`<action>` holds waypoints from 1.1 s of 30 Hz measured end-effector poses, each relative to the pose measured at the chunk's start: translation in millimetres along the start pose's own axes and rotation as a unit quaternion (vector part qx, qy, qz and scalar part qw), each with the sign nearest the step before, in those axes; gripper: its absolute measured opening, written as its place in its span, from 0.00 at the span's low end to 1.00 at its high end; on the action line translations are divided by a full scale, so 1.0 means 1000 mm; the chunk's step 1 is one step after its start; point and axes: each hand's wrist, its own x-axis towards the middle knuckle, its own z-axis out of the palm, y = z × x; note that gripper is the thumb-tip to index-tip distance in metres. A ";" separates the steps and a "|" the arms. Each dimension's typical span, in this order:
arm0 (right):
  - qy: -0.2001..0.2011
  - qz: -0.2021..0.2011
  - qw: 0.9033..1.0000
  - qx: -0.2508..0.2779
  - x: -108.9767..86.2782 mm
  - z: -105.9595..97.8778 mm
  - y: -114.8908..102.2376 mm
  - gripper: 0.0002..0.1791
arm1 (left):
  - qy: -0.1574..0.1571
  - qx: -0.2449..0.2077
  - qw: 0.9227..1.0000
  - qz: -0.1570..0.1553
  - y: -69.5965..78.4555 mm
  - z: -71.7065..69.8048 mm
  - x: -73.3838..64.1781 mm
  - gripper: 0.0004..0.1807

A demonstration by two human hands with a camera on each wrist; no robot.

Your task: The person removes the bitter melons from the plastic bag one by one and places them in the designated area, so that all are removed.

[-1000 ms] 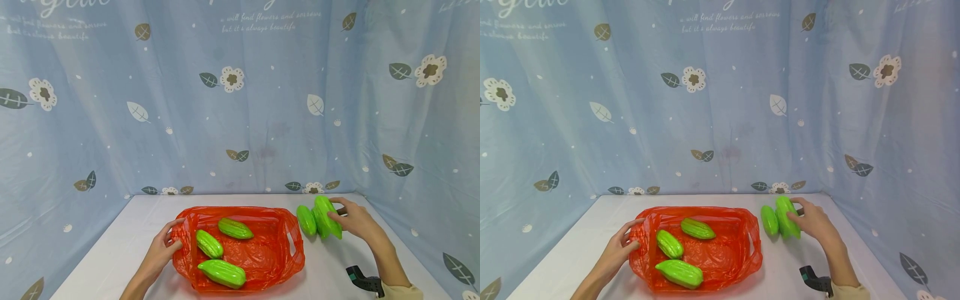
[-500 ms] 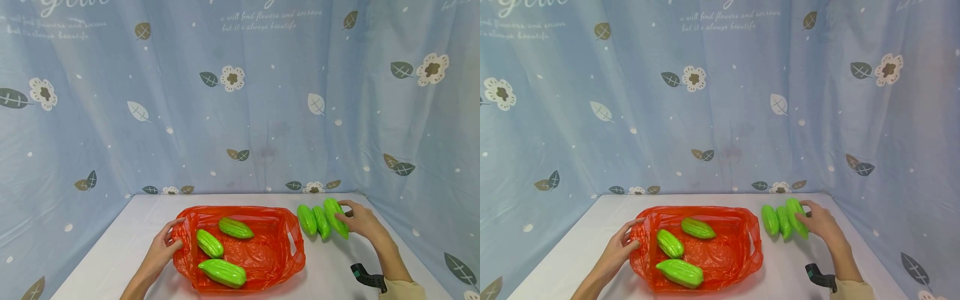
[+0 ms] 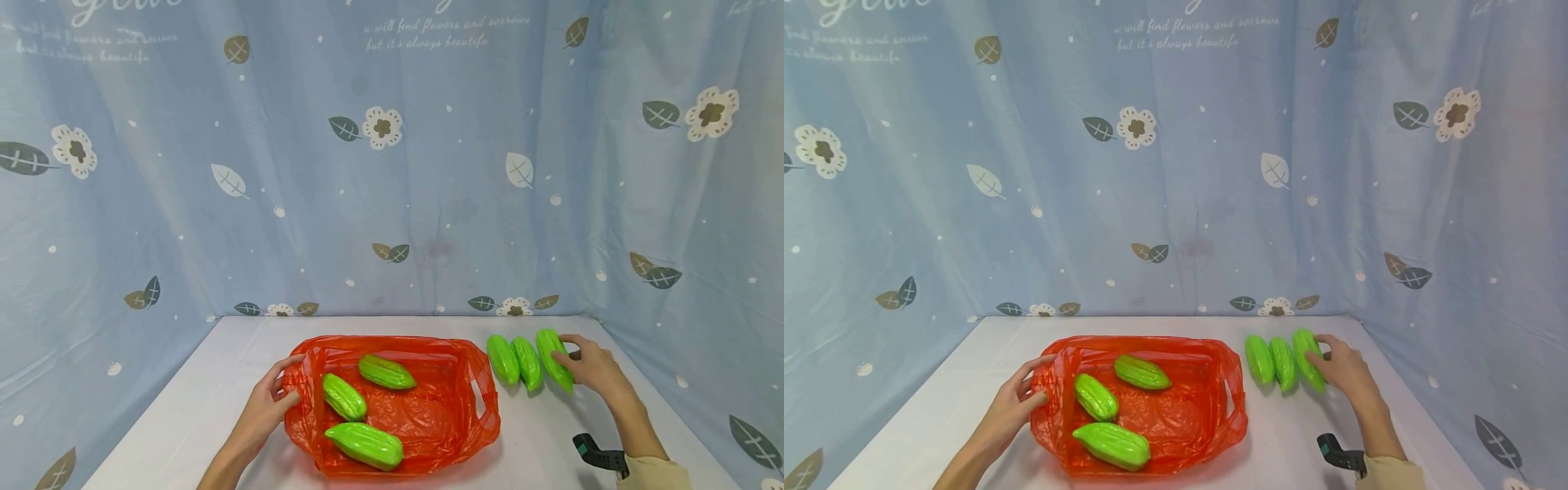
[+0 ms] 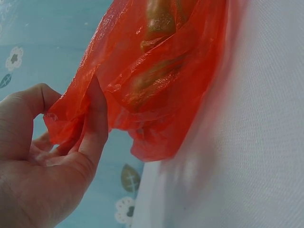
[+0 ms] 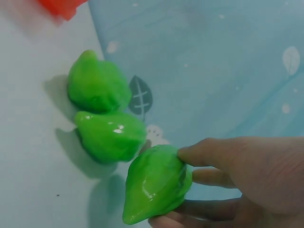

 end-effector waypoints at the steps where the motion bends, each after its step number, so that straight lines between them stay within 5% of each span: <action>1: 0.001 0.000 1.000 -0.001 0.001 0.001 0.001 0.35 | -0.001 0.000 1.000 0.000 0.000 0.000 0.000 0.34; 33: -0.015 0.022 1.000 0.000 0.007 0.019 0.016 0.34 | 0.001 0.004 1.000 0.002 0.001 0.000 -0.001 0.34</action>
